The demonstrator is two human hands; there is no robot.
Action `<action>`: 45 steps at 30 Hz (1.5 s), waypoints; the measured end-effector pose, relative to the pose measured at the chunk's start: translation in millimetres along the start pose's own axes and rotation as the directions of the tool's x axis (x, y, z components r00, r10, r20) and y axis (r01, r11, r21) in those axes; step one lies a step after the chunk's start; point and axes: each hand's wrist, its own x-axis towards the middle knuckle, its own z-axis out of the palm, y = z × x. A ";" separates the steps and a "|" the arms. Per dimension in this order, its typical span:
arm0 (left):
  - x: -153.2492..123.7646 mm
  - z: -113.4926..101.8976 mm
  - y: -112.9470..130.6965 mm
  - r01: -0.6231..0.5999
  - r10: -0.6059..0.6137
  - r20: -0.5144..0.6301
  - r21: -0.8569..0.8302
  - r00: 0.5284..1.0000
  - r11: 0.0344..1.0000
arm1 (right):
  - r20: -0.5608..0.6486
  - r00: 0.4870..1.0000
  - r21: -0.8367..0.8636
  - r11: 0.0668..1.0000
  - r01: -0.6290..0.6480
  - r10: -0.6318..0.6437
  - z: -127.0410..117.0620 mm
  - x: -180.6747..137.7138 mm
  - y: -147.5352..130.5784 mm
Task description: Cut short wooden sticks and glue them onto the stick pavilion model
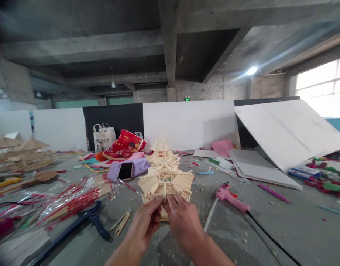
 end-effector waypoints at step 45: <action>-4.0 -3.8 1.0 -0.045 0.045 -0.020 0.027 0.999 0.999 | 0.037 0.998 -0.009 0.998 -0.055 0.055 1.7 -2.6 1.5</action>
